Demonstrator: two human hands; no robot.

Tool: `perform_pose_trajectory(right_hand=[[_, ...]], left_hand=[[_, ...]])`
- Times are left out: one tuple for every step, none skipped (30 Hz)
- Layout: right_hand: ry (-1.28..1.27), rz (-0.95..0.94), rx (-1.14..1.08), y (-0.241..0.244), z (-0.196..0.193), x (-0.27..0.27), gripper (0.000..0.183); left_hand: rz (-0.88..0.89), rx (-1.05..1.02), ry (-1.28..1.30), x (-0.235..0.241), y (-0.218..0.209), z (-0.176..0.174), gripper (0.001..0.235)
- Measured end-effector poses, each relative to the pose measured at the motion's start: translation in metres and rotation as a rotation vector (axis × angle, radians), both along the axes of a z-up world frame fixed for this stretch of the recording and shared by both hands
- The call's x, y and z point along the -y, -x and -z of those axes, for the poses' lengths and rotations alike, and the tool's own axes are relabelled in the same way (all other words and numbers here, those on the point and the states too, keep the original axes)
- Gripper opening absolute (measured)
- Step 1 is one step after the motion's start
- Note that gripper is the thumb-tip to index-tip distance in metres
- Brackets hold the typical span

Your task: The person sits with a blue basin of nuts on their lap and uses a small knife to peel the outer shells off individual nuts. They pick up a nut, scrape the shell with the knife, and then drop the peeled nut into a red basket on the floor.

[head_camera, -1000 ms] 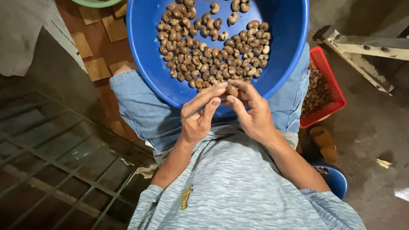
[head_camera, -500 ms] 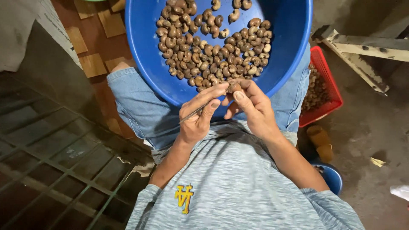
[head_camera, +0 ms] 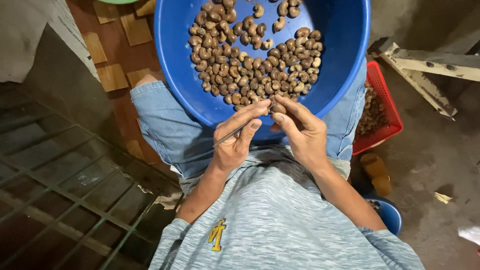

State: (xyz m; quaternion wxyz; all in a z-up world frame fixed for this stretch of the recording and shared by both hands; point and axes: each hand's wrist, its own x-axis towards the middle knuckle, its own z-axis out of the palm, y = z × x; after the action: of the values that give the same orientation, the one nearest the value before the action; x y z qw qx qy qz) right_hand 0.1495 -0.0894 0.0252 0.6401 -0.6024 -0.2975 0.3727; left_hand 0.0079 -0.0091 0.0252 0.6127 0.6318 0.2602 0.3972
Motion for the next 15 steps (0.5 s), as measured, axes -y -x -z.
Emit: perform_pose_trajectory(right_hand=[[-0.001,-0.002,0.000,0.000,0.001,0.001,0.032],[0.001,0.010,-0.077,0.001,0.002,0.003,0.032],[0.002,0.022,-0.153,0.001,0.002,0.004,0.032],[0.002,0.021,-0.154,0.001,0.003,0.004,0.032],[0.004,0.014,-0.168,0.000,0.003,0.004,0.031],[0.008,0.006,-0.183,-0.001,0.004,0.005,0.031],[0.008,0.005,-0.183,0.000,0.003,0.005,0.031],[-0.001,0.011,-0.211,-0.001,0.002,0.003,0.031],[-0.011,0.017,-0.239,-0.001,0.000,0.002,0.030],[-0.012,0.018,-0.237,-0.001,-0.002,0.000,0.030],[-0.019,0.012,-0.209,0.000,-0.004,-0.001,0.030],[-0.025,0.007,-0.183,0.001,-0.006,-0.002,0.030],[-0.025,0.008,-0.183,0.000,-0.007,-0.002,0.030],[-0.018,-0.006,-0.142,-0.001,-0.007,-0.002,0.031],[-0.011,-0.020,-0.102,-0.001,-0.008,-0.002,0.033]], left_hand=[[-0.002,0.000,-0.001,0.000,0.000,0.001,0.026],[-0.005,0.001,-0.006,0.001,-0.001,0.001,0.026],[-0.008,0.002,-0.011,0.001,-0.001,0.002,0.026],[-0.009,0.002,-0.011,0.000,-0.001,0.001,0.026],[-0.001,-0.004,-0.003,-0.001,-0.001,0.000,0.026],[0.007,-0.009,0.007,-0.001,0.000,-0.001,0.026],[0.006,-0.009,0.007,0.000,0.000,0.001,0.026],[0.000,0.017,0.029,0.000,0.000,0.003,0.026],[-0.005,0.042,0.051,0.000,-0.001,0.005,0.026],[-0.004,0.044,0.051,-0.001,-0.001,0.006,0.026],[-0.010,0.031,0.049,-0.001,-0.001,0.007,0.026],[-0.016,0.016,0.048,-0.001,0.000,0.008,0.027],[-0.015,0.015,0.049,-0.002,0.000,0.007,0.027],[-0.005,0.016,0.043,-0.002,0.000,0.005,0.026],[0.006,0.016,0.038,-0.003,0.000,0.004,0.025]])
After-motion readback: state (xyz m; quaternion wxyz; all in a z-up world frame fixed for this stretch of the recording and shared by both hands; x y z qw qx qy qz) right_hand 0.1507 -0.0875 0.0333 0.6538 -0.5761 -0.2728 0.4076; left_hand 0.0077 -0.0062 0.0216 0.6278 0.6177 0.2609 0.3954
